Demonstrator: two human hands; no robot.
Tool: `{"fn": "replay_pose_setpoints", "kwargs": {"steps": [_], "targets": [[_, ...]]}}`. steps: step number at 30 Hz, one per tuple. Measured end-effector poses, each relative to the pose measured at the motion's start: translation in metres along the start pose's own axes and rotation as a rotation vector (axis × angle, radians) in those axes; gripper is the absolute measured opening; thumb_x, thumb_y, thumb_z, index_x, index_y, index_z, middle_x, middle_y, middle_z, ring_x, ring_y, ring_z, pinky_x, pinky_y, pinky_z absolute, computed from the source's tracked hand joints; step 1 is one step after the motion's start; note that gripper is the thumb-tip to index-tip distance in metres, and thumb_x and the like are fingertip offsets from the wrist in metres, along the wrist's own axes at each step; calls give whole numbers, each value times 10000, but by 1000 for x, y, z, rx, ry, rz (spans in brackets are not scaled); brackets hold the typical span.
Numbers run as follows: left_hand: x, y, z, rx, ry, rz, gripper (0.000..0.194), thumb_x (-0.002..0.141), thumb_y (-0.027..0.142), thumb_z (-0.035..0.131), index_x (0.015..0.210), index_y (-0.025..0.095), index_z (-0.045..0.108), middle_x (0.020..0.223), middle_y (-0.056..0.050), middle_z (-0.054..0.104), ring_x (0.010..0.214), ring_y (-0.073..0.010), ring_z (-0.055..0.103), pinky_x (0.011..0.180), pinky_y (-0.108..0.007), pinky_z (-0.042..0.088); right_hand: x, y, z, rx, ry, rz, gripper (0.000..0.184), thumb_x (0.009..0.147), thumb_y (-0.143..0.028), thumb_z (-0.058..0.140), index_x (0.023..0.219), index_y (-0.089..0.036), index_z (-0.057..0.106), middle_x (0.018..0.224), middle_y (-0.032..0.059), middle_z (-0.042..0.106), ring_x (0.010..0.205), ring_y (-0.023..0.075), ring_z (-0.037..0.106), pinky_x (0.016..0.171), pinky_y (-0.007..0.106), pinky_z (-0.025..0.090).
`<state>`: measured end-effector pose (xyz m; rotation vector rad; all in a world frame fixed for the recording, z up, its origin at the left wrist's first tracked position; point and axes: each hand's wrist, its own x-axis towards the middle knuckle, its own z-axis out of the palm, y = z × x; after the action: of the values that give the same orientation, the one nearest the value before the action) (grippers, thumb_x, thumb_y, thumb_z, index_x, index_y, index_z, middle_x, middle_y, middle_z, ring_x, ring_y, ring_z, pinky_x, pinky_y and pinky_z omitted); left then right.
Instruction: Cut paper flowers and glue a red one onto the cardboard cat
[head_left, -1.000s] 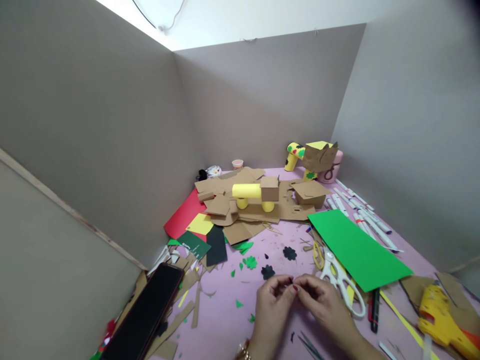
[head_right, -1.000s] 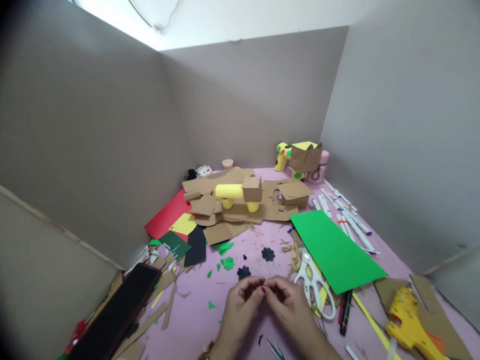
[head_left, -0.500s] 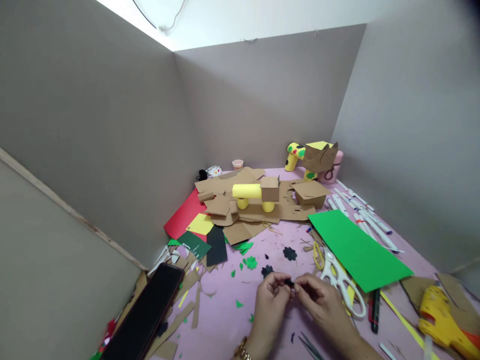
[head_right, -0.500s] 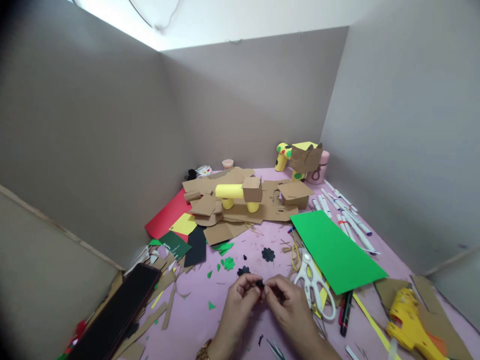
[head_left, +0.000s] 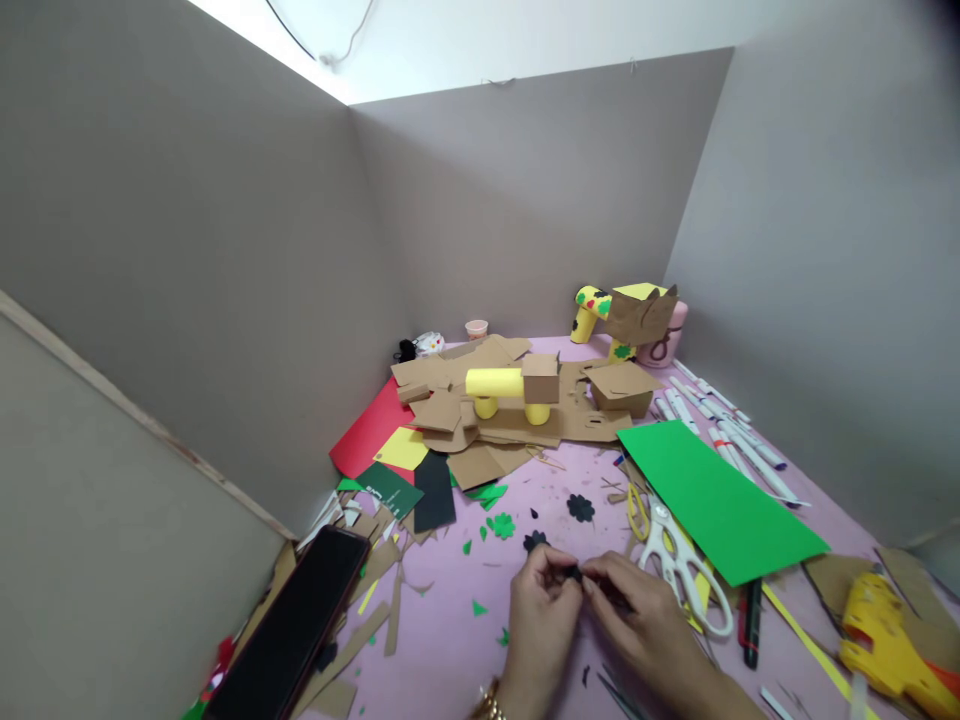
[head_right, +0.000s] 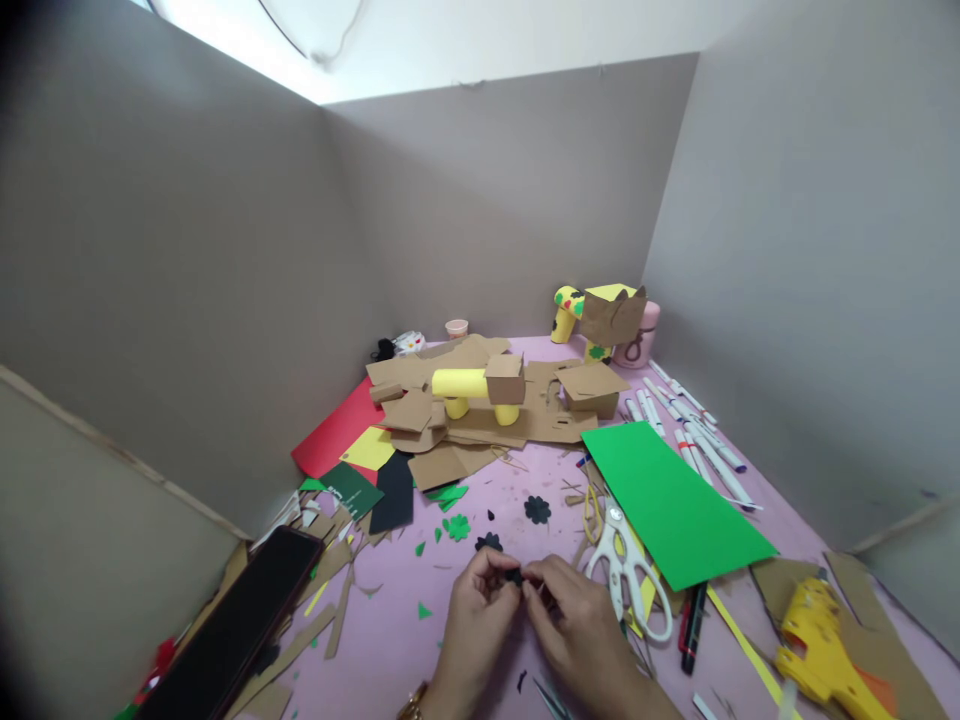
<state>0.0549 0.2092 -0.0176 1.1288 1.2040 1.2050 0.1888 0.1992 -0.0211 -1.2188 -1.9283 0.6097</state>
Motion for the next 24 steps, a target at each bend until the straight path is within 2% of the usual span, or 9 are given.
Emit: {"fn": "replay_pose_setpoints", "kwargs": {"steps": [8, 12, 15, 18, 21, 24], "targets": [[-5, 4, -3, 192, -38, 122, 191, 742, 87, 496, 819, 169, 650, 812, -55, 664, 782, -194, 608, 722, -275, 457, 0, -1, 1, -102, -13, 2, 191, 909, -182, 382, 873, -200, 569, 800, 79, 660, 729, 209, 646, 638, 312, 481], [-4, 6, -4, 247, -47, 181, 192, 745, 81, 499, 780, 172, 664, 803, -48, 650, 785, -186, 586, 732, -269, 428, -2, 1, 1, 14, 10, 50, 151, 882, -218, 441, 832, -199, 582, 755, 55, 625, 687, 206, 606, 630, 309, 436], [-1, 7, -3, 60, -78, 15, 112, 746, 169, 564, 658, 156, 633, 672, -30, 606, 673, -162, 540, 644, -252, 401, 0, 0, -1, 286, 72, 234, 120, 831, -283, 532, 751, -204, 575, 688, 18, 579, 641, 193, 555, 601, 294, 410], [3, 5, -2, -138, -146, -181, 225, 748, 313, 594, 594, 151, 570, 537, -3, 544, 512, -128, 477, 523, -239, 367, 5, -1, -1, 458, 69, 355, 214, 837, -367, 526, 702, -201, 538, 619, -9, 548, 589, 171, 529, 556, 273, 417], [6, 1, -2, -179, -132, -208, 305, 734, 412, 618, 584, 161, 530, 509, 12, 531, 472, -112, 459, 491, -226, 350, 10, -4, -1, 553, 33, 406, 303, 864, -444, 478, 707, -191, 531, 578, -18, 548, 546, 153, 522, 528, 261, 424], [6, -3, -3, -169, -77, -182, 355, 669, 441, 699, 539, 161, 523, 501, 18, 529, 495, -110, 465, 501, -218, 338, 12, -6, -2, 623, 12, 444, 352, 825, -508, 526, 707, -177, 549, 568, -26, 545, 517, 135, 505, 505, 246, 403]]}}
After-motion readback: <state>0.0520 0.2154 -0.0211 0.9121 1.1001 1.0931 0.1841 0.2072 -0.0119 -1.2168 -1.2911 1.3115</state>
